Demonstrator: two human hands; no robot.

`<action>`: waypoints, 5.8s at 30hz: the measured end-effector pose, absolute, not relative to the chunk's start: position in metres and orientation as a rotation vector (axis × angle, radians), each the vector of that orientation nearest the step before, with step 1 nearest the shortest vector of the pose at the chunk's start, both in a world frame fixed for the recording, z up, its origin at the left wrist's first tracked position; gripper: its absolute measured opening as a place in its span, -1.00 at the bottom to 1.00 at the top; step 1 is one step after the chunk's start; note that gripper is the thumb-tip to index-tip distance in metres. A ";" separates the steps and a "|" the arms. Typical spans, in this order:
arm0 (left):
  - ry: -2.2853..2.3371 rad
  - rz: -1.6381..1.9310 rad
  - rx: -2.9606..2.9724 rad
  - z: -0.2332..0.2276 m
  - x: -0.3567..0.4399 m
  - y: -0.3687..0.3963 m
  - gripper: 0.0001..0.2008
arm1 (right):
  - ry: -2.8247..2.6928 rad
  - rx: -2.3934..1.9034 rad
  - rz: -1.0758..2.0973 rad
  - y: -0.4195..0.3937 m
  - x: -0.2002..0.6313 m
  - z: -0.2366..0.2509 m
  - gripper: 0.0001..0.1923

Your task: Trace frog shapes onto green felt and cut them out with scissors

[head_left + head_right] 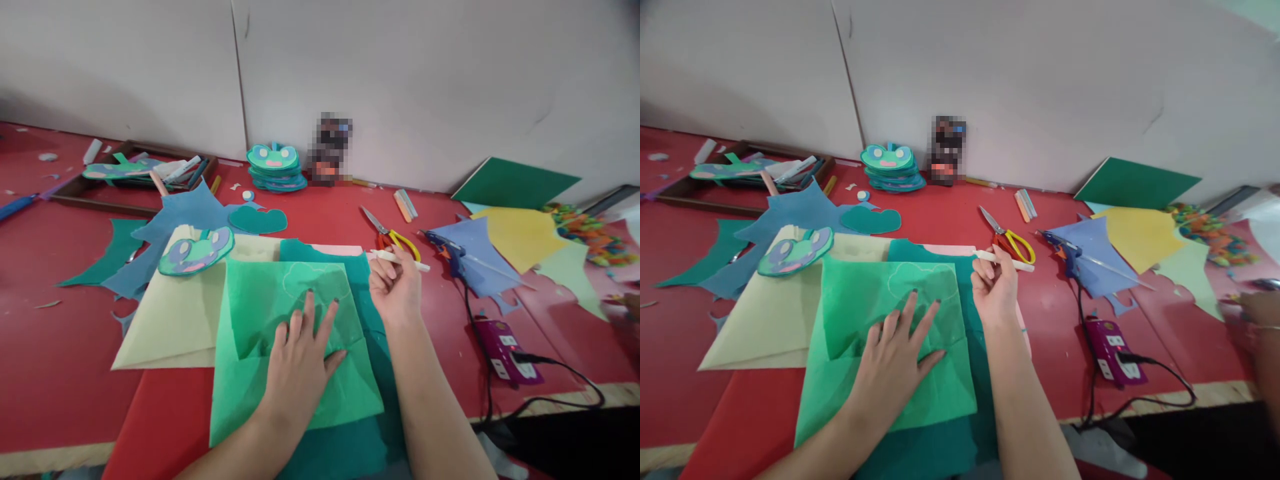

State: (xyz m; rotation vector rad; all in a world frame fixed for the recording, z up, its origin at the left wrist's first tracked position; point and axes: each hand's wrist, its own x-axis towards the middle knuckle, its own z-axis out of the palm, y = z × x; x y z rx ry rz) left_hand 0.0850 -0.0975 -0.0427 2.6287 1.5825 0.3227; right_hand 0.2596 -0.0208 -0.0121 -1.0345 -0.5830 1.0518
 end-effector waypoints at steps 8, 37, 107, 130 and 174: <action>1.386 0.349 2.733 -0.038 0.088 -0.095 -0.47 | -0.594 -0.999 1.061 -0.021 0.262 -0.012 -0.78; 1.528 0.289 2.554 -0.047 0.083 -0.091 -0.38 | -1.394 -1.401 0.798 -0.019 0.226 -0.049 -0.80; 1.526 0.331 2.551 -0.047 0.084 -0.091 -0.42 | -1.389 -1.504 0.671 -0.020 0.226 -0.049 -0.74; 1.528 0.344 2.552 -0.047 0.084 -0.090 -0.43 | -1.381 -1.512 0.669 -0.021 0.224 -0.049 -0.76; 1.526 0.323 2.559 -0.047 0.084 -0.090 -0.41 | -1.351 -1.633 0.520 -0.020 0.226 -0.051 -0.76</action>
